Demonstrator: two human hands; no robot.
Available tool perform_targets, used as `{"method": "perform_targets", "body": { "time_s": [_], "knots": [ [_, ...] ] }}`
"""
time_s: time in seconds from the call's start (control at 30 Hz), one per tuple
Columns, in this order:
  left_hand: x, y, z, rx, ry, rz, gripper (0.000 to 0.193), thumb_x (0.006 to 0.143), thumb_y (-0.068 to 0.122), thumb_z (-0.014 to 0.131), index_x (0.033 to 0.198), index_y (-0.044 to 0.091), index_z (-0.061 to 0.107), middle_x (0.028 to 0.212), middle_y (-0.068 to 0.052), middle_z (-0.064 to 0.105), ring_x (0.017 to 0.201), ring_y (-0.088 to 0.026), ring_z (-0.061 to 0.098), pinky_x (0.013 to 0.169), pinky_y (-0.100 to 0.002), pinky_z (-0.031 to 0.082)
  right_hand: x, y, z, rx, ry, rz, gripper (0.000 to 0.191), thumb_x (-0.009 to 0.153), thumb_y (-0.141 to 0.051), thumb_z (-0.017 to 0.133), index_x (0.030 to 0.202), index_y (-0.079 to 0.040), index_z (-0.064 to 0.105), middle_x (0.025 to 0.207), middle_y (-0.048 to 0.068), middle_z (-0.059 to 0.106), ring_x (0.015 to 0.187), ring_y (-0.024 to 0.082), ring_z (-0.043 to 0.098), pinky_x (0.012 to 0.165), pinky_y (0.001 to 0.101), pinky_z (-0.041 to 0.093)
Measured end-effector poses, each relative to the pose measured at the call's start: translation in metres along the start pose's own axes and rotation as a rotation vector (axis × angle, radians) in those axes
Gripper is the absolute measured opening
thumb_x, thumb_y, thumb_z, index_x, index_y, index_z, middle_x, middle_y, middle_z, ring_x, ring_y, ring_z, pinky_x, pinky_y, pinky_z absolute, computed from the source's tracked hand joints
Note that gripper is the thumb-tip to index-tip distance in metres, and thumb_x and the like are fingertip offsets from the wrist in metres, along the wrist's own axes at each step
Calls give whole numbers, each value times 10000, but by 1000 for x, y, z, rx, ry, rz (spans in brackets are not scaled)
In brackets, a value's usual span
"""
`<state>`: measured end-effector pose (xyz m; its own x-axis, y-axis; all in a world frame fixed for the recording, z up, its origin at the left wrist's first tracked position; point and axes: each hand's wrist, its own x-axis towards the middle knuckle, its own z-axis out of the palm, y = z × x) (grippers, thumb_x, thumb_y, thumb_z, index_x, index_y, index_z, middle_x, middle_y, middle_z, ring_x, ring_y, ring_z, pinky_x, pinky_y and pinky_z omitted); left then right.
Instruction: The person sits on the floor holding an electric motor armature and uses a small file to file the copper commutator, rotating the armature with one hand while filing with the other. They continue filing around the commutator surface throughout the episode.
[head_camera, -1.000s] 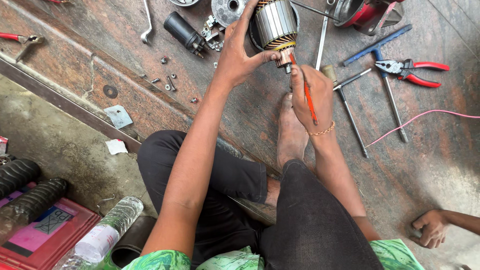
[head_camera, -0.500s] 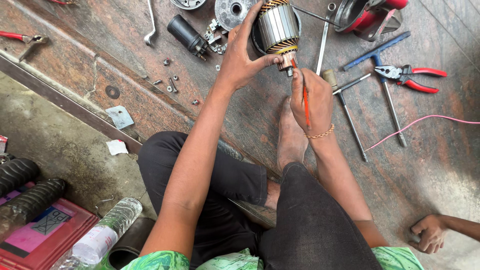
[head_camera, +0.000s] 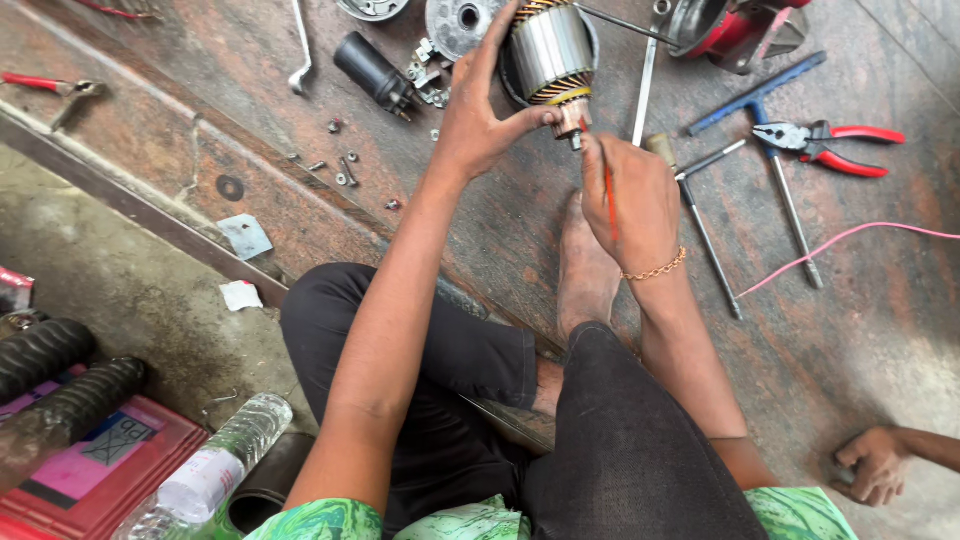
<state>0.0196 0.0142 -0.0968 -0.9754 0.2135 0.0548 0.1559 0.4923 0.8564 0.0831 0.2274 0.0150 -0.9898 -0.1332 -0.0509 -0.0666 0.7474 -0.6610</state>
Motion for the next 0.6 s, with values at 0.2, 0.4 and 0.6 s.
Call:
{"method": "perform_targets", "body": {
  "time_s": [0.2, 0.4, 0.6],
  "knots": [
    [1, 1, 1, 6, 16, -6, 1215, 732, 782, 840, 1673, 256, 280, 1685, -86, 447, 1524, -356, 416, 1291, -498, 353, 2, 8, 25, 141, 115, -32, 298, 1141, -190, 502, 964, 27, 605, 817, 248, 608, 770, 467, 603, 701, 510, 457],
    [0, -2, -3, 35, 3, -19, 1191, 786, 786, 846, 1679, 235, 282, 1660, -86, 468, 1513, -339, 437, 1299, -492, 369, 7, 13, 24, 131, 80, -33, 267, 1122, -189, 533, 978, 11, 633, 823, 252, 627, 770, 469, 625, 649, 516, 458],
    [2, 0, 0, -20, -11, 9, 1197, 779, 781, 839, 1685, 245, 269, 1645, -78, 477, 1472, -316, 474, 1304, -484, 386, 2, 4, -3, -55, -24, 54, 310, 1111, -250, 543, 952, -10, 661, 779, 239, 651, 741, 478, 627, 624, 537, 457]
  ]
}}
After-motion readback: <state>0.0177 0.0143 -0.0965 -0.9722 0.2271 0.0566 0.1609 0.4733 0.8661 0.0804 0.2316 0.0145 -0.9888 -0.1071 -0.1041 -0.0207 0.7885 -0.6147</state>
